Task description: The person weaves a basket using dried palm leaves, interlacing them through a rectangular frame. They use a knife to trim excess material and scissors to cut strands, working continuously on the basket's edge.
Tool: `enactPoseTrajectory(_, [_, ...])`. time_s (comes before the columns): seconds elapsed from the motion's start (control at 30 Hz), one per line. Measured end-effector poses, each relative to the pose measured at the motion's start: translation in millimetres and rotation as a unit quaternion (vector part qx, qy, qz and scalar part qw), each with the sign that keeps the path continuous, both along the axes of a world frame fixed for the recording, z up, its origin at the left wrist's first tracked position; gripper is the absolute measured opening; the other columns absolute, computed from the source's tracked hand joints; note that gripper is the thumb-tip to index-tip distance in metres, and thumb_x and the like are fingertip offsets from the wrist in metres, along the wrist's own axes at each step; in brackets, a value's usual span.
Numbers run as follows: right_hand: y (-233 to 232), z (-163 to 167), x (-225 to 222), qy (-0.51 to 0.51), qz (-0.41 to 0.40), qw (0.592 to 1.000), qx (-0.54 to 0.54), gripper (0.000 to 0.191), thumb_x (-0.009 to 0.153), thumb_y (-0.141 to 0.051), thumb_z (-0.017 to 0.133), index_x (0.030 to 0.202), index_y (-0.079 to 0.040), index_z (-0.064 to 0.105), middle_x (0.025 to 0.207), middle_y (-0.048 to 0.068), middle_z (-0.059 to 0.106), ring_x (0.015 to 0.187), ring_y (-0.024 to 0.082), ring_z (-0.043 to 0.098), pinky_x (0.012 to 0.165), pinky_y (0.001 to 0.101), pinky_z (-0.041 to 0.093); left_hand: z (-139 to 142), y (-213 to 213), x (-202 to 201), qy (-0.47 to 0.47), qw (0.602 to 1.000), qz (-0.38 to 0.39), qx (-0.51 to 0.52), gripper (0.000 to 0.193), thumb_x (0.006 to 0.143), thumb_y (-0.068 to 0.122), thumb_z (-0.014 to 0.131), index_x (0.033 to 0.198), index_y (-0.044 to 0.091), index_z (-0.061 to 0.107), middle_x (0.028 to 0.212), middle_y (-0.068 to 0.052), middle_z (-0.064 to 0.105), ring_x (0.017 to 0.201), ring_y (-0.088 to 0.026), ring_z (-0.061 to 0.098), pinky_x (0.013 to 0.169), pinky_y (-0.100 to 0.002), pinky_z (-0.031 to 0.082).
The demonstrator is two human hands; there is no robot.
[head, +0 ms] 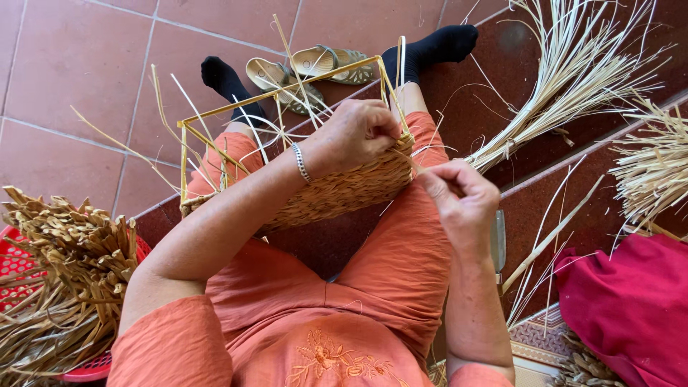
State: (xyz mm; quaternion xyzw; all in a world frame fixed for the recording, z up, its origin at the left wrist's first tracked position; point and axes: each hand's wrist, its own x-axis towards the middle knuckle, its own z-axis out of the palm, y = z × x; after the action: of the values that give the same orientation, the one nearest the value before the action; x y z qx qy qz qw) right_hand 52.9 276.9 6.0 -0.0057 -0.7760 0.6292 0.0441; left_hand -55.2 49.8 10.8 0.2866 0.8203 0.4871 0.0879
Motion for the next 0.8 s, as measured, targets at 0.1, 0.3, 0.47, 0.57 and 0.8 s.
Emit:
enactPoseTrajectory(0.1, [-2,-4,-17,-0.043,-0.016,0.987,-0.157,0.012,0.095,-0.011,0.081,0.095,-0.001,0.074,0.079,0.008,0.071,0.063,0.011,0.060,0.057,0.0229,0.049,6,-3,14,0.123,0.992,-0.016,0.004,0.012,0.083,0.003,0.077,0.094,0.004,0.075,0.097,-0.011,0.068,0.096,-0.029,0.066,0.084,-0.038,0.055])
enactPoseTrajectory(0.3, [-17,7,-41,-0.063,0.040,0.930,-0.359,0.017,0.091,-0.012,0.080,0.102,-0.002,0.074,0.093,0.011,0.075,0.079,0.013,0.069,0.068,0.0260,0.059,13,2,19,0.144,0.989,0.021,-0.029,0.015,0.086,0.006,0.076,0.100,0.006,0.074,0.088,-0.011,0.068,0.087,-0.028,0.068,0.077,-0.040,0.055])
enactPoseTrajectory(0.47, [-38,15,-38,0.055,0.016,0.997,-0.050,0.030,0.086,-0.006,0.083,0.114,-0.007,0.069,0.106,0.004,0.070,0.089,0.011,0.067,0.076,0.0249,0.059,18,5,5,-0.037,0.996,0.075,0.024,0.016,0.087,0.005,0.070,0.101,0.003,0.063,0.077,-0.009,0.071,0.069,-0.018,0.075,0.062,-0.032,0.058])
enactPoseTrajectory(0.57, [-46,8,-37,0.178,0.010,0.976,0.123,0.019,0.092,-0.001,0.083,0.109,-0.004,0.076,0.108,0.005,0.067,0.095,0.016,0.066,0.081,0.0280,0.057,21,6,0,-0.013,0.998,0.055,0.018,0.013,0.088,0.003,0.069,0.099,0.004,0.063,0.079,-0.010,0.073,0.072,-0.017,0.075,0.065,-0.030,0.059])
enactPoseTrajectory(0.8, [-47,-15,-47,0.223,-0.023,0.966,0.127,0.016,0.092,-0.005,0.084,0.106,-0.003,0.077,0.097,0.007,0.067,0.091,0.018,0.065,0.080,0.0303,0.054,20,2,1,0.059,0.998,-0.020,-0.006,0.034,0.078,0.003,0.074,0.110,0.001,0.061,0.083,-0.013,0.071,0.076,-0.025,0.072,0.067,-0.037,0.057])
